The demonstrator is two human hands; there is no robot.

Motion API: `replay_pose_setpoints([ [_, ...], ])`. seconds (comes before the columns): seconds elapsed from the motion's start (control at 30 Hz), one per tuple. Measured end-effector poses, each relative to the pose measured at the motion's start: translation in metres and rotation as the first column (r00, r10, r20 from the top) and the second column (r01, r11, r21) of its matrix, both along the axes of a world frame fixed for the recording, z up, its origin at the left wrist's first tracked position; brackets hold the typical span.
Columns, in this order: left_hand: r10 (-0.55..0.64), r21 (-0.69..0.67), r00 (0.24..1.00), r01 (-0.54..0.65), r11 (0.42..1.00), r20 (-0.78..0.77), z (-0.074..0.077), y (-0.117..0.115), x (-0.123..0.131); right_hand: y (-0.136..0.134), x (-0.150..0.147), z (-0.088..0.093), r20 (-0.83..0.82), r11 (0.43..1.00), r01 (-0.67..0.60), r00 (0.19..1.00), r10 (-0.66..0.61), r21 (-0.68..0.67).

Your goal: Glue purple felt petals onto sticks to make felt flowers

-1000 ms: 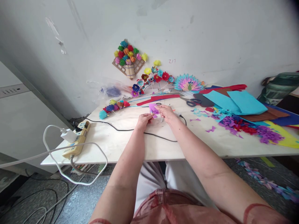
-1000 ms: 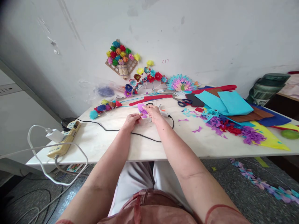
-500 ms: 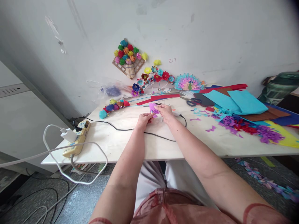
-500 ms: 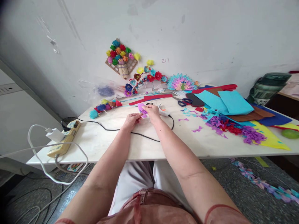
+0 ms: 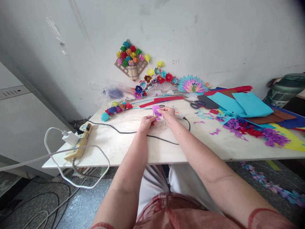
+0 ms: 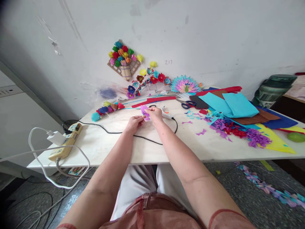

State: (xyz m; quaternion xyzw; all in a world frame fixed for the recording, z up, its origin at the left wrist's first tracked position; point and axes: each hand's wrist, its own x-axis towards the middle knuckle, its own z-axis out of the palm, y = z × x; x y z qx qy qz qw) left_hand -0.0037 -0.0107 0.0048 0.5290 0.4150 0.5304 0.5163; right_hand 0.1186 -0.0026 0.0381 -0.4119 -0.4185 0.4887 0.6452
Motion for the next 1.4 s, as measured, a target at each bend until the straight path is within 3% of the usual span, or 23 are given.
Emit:
replay_pose_setpoints([
  [0.43, 0.009, -0.011, 1.000, -0.009, 1.000, 0.003, 0.001, 0.000, 0.000, 0.001, -0.001, -0.001, 0.031, 0.999, -0.020, 0.999, 0.021, -0.037],
  [0.87, 0.017, -0.013, 1.000, -0.017, 1.000, 0.002, 0.001, 0.000, 0.000, 0.005, -0.002, -0.004, 0.059, 0.993, 0.070, 0.995, -0.076, 0.098],
  [1.13, 0.011, -0.021, 1.000, -0.011, 1.000, 0.005, 0.001, 0.000, 0.000, -0.002, -0.003, 0.001, -0.098, 0.996, -0.053, 0.993, 0.059, 0.069],
  [1.27, 0.009, -0.010, 1.000, -0.009, 1.000, 0.004, 0.002, -0.001, 0.001, -0.006, -0.002, 0.004, -0.092, 0.986, -0.155, 0.983, 0.161, 0.068],
  [1.4, 0.007, -0.012, 1.000, -0.008, 1.000, -0.004, 0.002, -0.002, 0.001, 0.000, -0.004, -0.002, -0.012, 0.993, -0.106, 0.994, 0.107, 0.060],
])
